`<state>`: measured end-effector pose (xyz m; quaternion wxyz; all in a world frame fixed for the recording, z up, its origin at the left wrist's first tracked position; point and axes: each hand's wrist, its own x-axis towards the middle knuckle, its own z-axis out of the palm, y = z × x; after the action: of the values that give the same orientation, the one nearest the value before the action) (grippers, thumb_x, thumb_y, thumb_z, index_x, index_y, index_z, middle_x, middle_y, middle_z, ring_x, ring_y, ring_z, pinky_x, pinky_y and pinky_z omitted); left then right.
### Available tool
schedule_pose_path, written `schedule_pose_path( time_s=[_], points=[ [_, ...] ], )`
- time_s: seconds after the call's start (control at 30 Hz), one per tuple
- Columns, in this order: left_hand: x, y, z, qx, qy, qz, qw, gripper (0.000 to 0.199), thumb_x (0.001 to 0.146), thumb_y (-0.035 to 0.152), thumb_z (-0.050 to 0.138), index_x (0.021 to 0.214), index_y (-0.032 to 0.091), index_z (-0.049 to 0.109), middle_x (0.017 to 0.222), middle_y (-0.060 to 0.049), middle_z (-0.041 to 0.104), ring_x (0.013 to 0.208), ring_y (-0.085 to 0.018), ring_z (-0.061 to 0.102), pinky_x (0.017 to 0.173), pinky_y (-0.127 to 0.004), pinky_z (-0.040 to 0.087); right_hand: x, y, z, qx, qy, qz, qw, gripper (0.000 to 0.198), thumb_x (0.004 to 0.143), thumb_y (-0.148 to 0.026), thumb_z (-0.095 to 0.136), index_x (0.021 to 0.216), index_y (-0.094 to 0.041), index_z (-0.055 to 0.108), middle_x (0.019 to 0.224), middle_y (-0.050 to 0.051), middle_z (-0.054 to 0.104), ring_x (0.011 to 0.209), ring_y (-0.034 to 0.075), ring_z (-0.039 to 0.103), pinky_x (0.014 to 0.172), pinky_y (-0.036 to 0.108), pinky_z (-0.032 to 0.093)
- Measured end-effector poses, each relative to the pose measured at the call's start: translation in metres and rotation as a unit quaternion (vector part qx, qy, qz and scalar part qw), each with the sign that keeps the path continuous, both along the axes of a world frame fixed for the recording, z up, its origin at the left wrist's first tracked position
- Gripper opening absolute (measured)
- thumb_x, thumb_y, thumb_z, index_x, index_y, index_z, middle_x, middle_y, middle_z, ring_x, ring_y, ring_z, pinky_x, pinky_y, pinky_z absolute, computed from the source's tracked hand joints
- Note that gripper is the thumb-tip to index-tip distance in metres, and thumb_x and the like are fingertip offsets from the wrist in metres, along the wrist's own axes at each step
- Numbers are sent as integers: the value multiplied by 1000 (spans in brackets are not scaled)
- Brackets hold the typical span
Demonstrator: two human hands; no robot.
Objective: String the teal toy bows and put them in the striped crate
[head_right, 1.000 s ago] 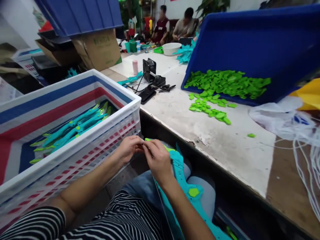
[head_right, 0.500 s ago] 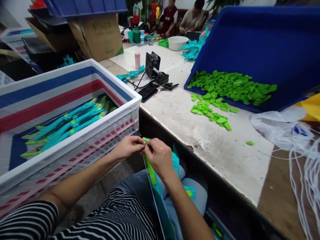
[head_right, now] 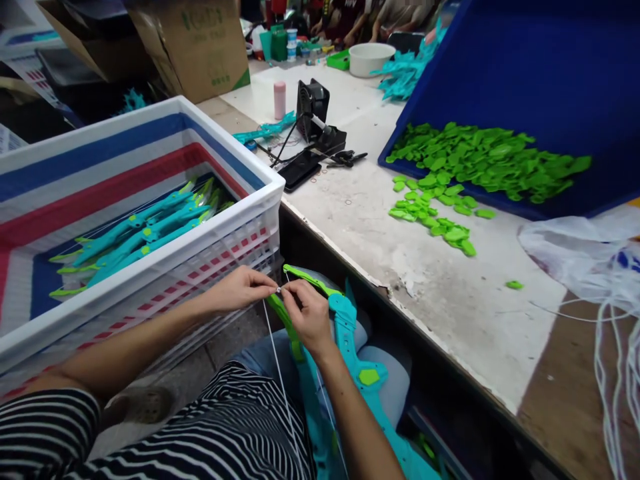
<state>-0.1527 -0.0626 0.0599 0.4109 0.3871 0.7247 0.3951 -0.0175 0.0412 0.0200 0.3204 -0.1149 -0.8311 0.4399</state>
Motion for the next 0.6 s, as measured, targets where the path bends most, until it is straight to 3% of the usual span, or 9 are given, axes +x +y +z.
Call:
schedule_pose_path(
  time_s=[0.23,0.37,0.5,0.6],
  points=[
    [-4,-14,-11,3,116,-34,993,24,76,29,56,78,18,77,65,1,70,59,-13,57,56,-20,37,0,-12,-14,71,12,15,997,13,90,-19,48,83,-18,59,77,4,63,72,15,60,67,28,50],
    [1,-21,-7,-8,191,-40,981,21,77,27,56,77,21,75,67,0,71,61,-14,59,55,-20,34,2,-19,-18,128,13,15,992,14,91,-17,46,85,-18,58,79,6,63,76,16,60,70,30,50],
    [9,-26,4,-40,263,-43,963,18,78,26,56,76,22,74,62,-2,69,62,-16,60,58,-22,34,1,-25,-22,195,4,-21,981,16,91,-16,44,83,-18,57,77,7,62,74,17,57,68,29,48],
    [11,-26,5,-42,281,-61,957,19,79,26,55,72,21,73,60,-3,67,61,-16,60,59,-23,36,-5,-28,-25,182,-3,-74,981,17,88,-16,45,75,-19,54,70,4,57,68,16,54,64,28,45]
  ],
)
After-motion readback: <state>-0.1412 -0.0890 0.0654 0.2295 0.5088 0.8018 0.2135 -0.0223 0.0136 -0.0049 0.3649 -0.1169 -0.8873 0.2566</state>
